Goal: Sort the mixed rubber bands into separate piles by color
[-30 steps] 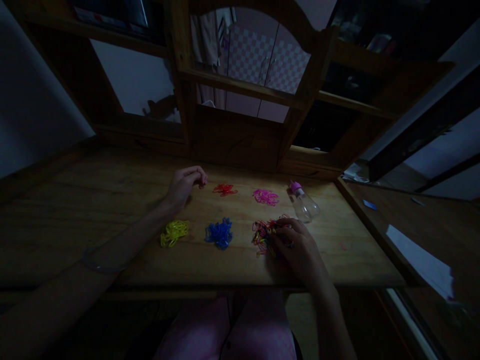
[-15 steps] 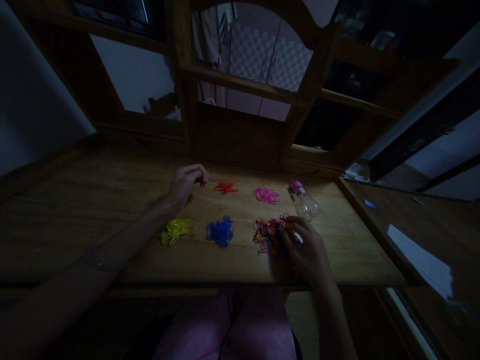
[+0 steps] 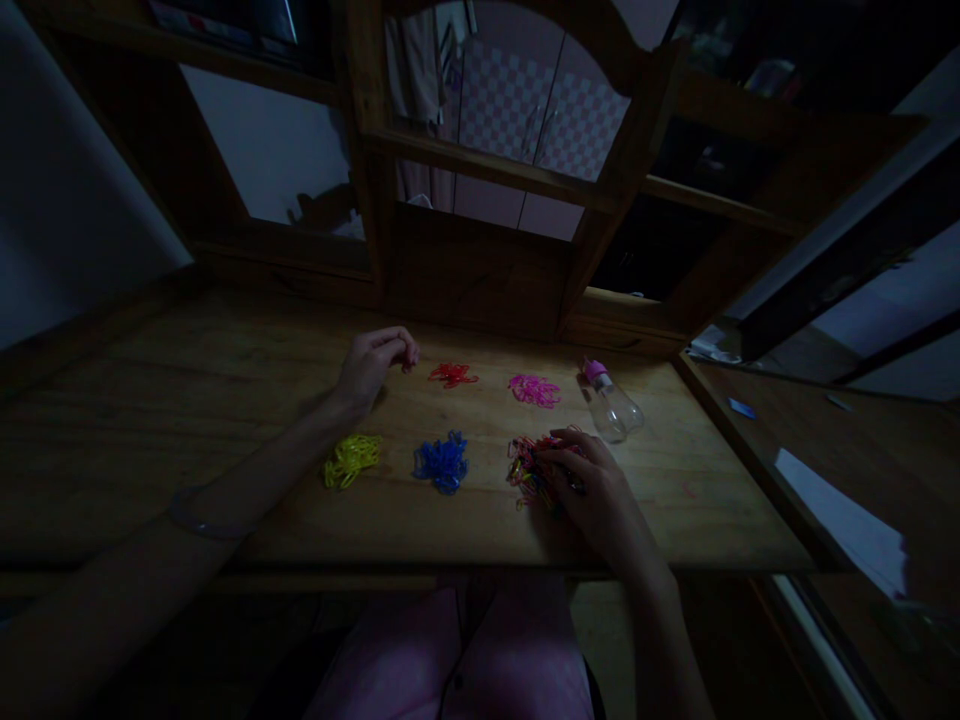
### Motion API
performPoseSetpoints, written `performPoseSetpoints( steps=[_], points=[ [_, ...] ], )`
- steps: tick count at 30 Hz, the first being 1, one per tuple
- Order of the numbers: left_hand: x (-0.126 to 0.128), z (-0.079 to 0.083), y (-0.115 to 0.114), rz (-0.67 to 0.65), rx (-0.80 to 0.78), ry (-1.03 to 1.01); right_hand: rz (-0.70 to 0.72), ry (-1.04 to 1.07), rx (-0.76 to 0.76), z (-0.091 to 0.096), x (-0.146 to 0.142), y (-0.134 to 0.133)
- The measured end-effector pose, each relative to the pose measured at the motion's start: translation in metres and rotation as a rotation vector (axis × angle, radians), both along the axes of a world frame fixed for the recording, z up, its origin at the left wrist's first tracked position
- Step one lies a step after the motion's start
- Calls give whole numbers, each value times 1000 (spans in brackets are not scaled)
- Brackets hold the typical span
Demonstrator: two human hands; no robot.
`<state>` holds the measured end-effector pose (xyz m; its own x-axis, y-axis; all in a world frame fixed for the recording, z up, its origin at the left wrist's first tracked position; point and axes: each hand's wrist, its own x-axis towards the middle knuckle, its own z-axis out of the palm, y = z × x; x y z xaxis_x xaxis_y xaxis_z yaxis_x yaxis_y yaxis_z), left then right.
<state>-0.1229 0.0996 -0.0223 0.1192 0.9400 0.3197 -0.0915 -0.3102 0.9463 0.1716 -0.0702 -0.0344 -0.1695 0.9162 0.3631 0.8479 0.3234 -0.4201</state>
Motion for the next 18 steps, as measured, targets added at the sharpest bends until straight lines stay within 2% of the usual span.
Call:
performPoseSetpoints(
  steps=[6, 11, 18],
  points=[
    [0, 0, 0, -1, -7, 5, -10, 74, 17, 5, 0, 1],
    [1, 1, -1, -2, -5, 5, -9, 257, -23, 10, -1, -4],
    [2, 0, 0, -1, -10, -9, -166, 477, -148, 22, 0, -9]
  ],
)
